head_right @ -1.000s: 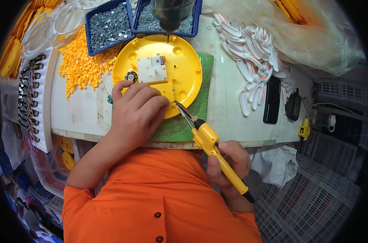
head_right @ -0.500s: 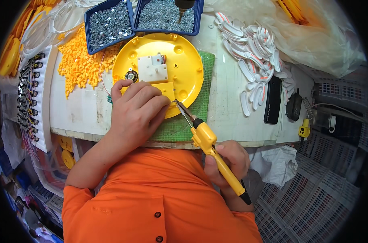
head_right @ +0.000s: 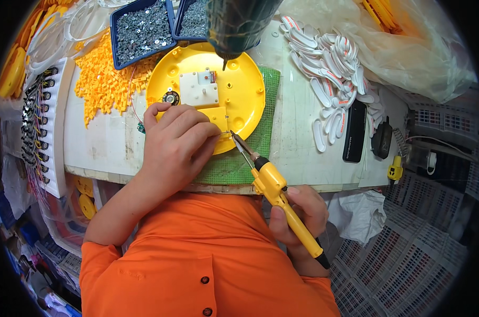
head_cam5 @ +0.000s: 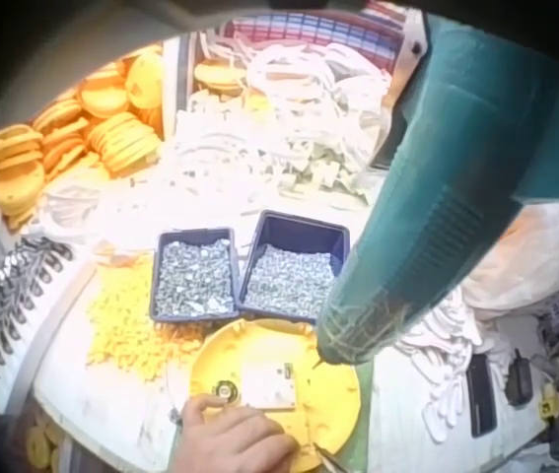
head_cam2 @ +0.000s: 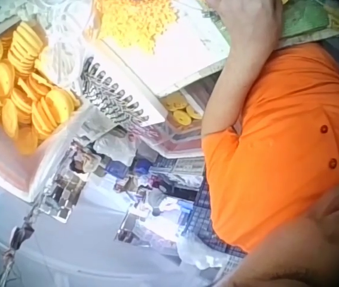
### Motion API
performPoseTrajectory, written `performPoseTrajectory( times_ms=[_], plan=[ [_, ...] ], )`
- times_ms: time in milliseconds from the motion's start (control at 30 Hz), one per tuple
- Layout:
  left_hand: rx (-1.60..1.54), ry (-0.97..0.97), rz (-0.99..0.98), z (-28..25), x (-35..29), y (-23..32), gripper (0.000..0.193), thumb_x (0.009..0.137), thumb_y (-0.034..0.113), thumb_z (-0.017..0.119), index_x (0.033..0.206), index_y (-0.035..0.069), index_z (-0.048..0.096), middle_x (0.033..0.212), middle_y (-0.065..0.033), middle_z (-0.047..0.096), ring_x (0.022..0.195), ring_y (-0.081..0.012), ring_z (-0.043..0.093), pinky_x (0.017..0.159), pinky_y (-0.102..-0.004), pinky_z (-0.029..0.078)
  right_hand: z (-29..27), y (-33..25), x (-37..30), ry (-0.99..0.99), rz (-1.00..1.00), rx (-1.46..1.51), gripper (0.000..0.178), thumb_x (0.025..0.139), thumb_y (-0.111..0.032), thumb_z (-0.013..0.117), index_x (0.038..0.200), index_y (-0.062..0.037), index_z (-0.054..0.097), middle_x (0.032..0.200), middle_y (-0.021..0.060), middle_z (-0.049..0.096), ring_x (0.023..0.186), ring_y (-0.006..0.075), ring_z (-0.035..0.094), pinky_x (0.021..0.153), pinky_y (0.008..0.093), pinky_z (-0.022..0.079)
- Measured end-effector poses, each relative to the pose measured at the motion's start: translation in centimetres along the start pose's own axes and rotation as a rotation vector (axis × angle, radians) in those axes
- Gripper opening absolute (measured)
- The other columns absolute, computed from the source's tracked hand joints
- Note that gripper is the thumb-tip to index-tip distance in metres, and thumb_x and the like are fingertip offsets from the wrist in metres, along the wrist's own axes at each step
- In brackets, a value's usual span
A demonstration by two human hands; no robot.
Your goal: Assembling yellow plastic toy components using screws, an electric screwdriver, and a specialized heating tool.
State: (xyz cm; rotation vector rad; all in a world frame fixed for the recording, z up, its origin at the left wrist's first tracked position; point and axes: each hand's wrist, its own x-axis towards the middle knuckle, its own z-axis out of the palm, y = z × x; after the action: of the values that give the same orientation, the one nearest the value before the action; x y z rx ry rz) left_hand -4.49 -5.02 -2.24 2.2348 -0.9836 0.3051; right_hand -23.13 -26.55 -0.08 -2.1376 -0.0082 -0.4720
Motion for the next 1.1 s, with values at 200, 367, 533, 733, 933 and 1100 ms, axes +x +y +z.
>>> performPoseTrajectory(
  times_ms=[200, 367, 533, 733, 933, 1100],
  plan=[
    [0.025, -0.013, 0.013, 0.0, 0.1, 0.1, 0.014, 0.078, 0.017, 0.076, 0.087, 0.018, 0.066, 0.091, 0.0043, 0.062, 0.098, -0.0146, 0.063, 0.097, -0.0469, 0.036, 0.2, 0.3, -0.2, -0.016, -0.015, -0.009, 0.045, 0.092, -0.017, 0.069, 0.128, -0.0016, 0.049, 0.105, 0.0115, 0.058, 0.079, 0.0134, 0.055, 0.075, 0.0280, 0.047],
    [0.019, 0.006, 0.009, 0.3, 0.1, 0.1, 0.013, 0.078, 0.017, 0.075, 0.087, 0.018, 0.065, 0.091, 0.0044, 0.062, 0.098, -0.0142, 0.063, 0.096, -0.0470, 0.036, 0.7, 0.0, 0.7, 0.035, -0.055, -0.055, 0.041, 0.088, -0.017, 0.070, 0.122, -0.0019, 0.052, 0.090, 0.0112, 0.060, 0.067, 0.0167, 0.056, 0.063, 0.0295, 0.047],
    [0.028, -0.004, 0.007, 0.2, 0.1, 0.1, 0.013, 0.078, 0.017, 0.075, 0.086, 0.018, 0.065, 0.091, 0.0045, 0.061, 0.097, -0.0139, 0.063, 0.096, -0.0468, 0.036, 0.7, 0.2, 1.9, 0.063, -0.166, -0.125, 0.036, 0.084, -0.017, 0.072, 0.113, -0.0025, 0.056, 0.071, 0.0095, 0.061, 0.051, 0.0195, 0.055, 0.048, 0.0311, 0.046],
    [0.044, -0.002, 0.009, 0.4, 0.2, 0.2, 0.011, 0.079, 0.017, 0.074, 0.085, 0.018, 0.064, 0.091, 0.0043, 0.062, 0.098, -0.0140, 0.063, 0.095, -0.0471, 0.036, 0.5, 0.1, 1.8, 0.041, -0.177, -0.114, 0.036, 0.085, -0.018, 0.073, 0.112, -0.0025, 0.055, 0.070, 0.0080, 0.058, 0.051, 0.0195, 0.054, 0.048, 0.0310, 0.045],
    [0.052, 0.015, 0.022, 0.3, 0.2, 0.1, 0.011, 0.079, 0.017, 0.074, 0.084, 0.018, 0.064, 0.091, 0.0042, 0.062, 0.098, -0.0141, 0.063, 0.095, -0.0472, 0.036, -0.2, -0.8, 1.0, 0.085, -0.024, -0.034, 0.038, 0.095, -0.021, 0.065, 0.124, -0.0027, 0.047, 0.103, 0.0122, 0.055, 0.084, 0.0155, 0.052, 0.078, 0.0287, 0.046],
    [0.049, -0.009, 0.016, 0.1, 0.5, 0.2, 0.011, 0.079, 0.016, 0.073, 0.084, 0.018, 0.064, 0.091, 0.0041, 0.062, 0.098, -0.0140, 0.062, 0.095, -0.0477, 0.036, 0.3, -0.7, 1.6, 0.221, 0.022, -0.006, 0.043, 0.096, -0.025, 0.062, 0.128, -0.0024, 0.045, 0.096, 0.0103, 0.057, 0.078, 0.0157, 0.054, 0.079, 0.0302, 0.049]
  ],
)
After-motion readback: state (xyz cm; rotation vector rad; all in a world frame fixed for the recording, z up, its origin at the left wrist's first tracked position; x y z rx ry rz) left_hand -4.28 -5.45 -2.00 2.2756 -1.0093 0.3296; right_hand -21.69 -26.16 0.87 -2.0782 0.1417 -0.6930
